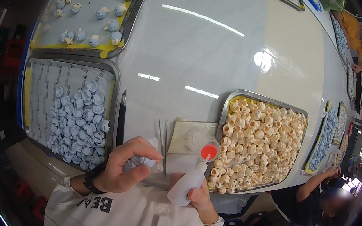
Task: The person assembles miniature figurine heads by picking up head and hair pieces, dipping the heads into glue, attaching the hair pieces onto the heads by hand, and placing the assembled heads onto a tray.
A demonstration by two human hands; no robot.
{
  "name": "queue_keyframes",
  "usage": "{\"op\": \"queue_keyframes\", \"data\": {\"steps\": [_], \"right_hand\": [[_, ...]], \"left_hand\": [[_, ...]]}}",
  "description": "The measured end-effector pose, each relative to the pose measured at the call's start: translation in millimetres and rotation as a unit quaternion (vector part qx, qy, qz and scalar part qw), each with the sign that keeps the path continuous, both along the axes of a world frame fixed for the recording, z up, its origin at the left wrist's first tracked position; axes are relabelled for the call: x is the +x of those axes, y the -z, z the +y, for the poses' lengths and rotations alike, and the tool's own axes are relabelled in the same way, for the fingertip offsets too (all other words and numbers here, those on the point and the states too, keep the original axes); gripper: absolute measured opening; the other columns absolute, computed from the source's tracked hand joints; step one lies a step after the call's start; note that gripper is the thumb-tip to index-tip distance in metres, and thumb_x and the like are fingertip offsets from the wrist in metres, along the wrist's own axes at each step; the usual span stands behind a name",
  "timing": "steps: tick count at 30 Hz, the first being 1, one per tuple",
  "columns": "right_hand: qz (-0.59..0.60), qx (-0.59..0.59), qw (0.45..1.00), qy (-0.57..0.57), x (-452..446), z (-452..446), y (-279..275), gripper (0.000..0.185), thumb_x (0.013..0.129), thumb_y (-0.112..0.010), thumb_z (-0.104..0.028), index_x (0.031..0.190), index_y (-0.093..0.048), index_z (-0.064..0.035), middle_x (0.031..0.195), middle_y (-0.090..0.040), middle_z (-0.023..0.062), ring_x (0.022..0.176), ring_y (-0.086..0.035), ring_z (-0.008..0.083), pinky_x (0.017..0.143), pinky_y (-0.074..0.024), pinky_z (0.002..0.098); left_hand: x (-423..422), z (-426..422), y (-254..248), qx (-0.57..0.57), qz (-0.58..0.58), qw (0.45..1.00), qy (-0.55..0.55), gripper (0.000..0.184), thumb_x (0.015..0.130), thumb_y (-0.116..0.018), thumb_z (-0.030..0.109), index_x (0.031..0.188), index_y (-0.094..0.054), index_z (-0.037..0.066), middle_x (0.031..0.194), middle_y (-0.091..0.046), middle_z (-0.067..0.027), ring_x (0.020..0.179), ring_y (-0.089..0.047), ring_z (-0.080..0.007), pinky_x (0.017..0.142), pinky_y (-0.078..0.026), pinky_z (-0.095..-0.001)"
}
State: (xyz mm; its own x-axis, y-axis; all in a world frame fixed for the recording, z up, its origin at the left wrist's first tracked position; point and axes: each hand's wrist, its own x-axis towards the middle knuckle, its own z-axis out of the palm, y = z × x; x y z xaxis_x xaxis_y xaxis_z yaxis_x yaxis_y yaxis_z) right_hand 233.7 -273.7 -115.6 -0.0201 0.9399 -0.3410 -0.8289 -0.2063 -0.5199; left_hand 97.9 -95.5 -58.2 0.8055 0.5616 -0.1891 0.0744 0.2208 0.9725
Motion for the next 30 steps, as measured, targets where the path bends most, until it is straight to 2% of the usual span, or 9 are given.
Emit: {"op": "queue_keyframes", "data": {"steps": [17, 26, 28, 29, 30], "right_hand": [[-0.022, 0.011, 1.000, -0.001, 1.7, 3.4, -6.2, 0.048, 0.076, -0.062, -0.037, 0.100, -0.052, 0.0040, 0.088, -0.057, 0.0072, 0.079, -0.054, 0.0126, 0.067, -0.0420, 0.0250], [-0.018, -0.005, 1.000, -0.014, 3.2, 2.8, -5.9, 0.050, 0.075, -0.062, -0.037, 0.102, -0.051, 0.0040, 0.088, -0.057, 0.0070, 0.079, -0.054, 0.0123, 0.068, -0.0421, 0.0248], [-0.019, -0.001, 1.000, -0.017, 3.7, 3.7, -5.5, 0.050, 0.075, -0.063, -0.037, 0.102, -0.051, 0.0039, 0.088, -0.057, 0.0068, 0.079, -0.054, 0.0121, 0.068, -0.0421, 0.0247], [-0.015, 0.006, 1.000, -0.018, 3.8, 3.8, -4.4, 0.050, 0.075, -0.063, -0.036, 0.102, -0.051, 0.0039, 0.088, -0.057, 0.0068, 0.079, -0.053, 0.0121, 0.068, -0.0421, 0.0247], [-0.011, 0.013, 1.000, -0.019, 3.6, 3.6, -3.6, 0.050, 0.075, -0.062, -0.036, 0.102, -0.051, 0.0038, 0.088, -0.057, 0.0067, 0.079, -0.053, 0.0120, 0.068, -0.0421, 0.0247]], "left_hand": [[1.7, 2.8, 3.7, 0.050, -0.024, 0.998, 0.039, 0.022, 0.080, -0.057, 0.017, 0.095, -0.055, 0.001, 0.089, -0.055, -0.0104, 0.080, -0.053, -0.0186, 0.072, -0.041, -0.0285], [5.2, 3.3, 1.1, 0.062, -0.011, 0.995, 0.082, 0.021, 0.078, -0.059, 0.015, 0.095, -0.056, 0.002, 0.086, -0.055, -0.0089, 0.077, -0.053, -0.0168, 0.067, -0.041, -0.0255], [6.3, 1.0, -0.2, 0.043, 0.005, 0.997, 0.059, 0.027, 0.080, -0.058, 0.027, 0.088, -0.056, 0.002, 0.082, -0.053, -0.0097, 0.073, -0.051, -0.0160, 0.065, -0.039, -0.0260], [6.0, 1.9, 0.4, 0.043, 0.006, 0.997, 0.058, 0.027, 0.080, -0.058, 0.027, 0.088, -0.056, 0.002, 0.082, -0.053, -0.0097, 0.073, -0.051, -0.0160, 0.065, -0.039, -0.0260], [5.3, 3.6, 1.6, 0.058, -0.006, 0.996, 0.068, 0.023, 0.079, -0.059, 0.022, 0.091, -0.056, 0.002, 0.084, -0.054, -0.0092, 0.075, -0.052, -0.0164, 0.066, -0.040, -0.0260]]}}
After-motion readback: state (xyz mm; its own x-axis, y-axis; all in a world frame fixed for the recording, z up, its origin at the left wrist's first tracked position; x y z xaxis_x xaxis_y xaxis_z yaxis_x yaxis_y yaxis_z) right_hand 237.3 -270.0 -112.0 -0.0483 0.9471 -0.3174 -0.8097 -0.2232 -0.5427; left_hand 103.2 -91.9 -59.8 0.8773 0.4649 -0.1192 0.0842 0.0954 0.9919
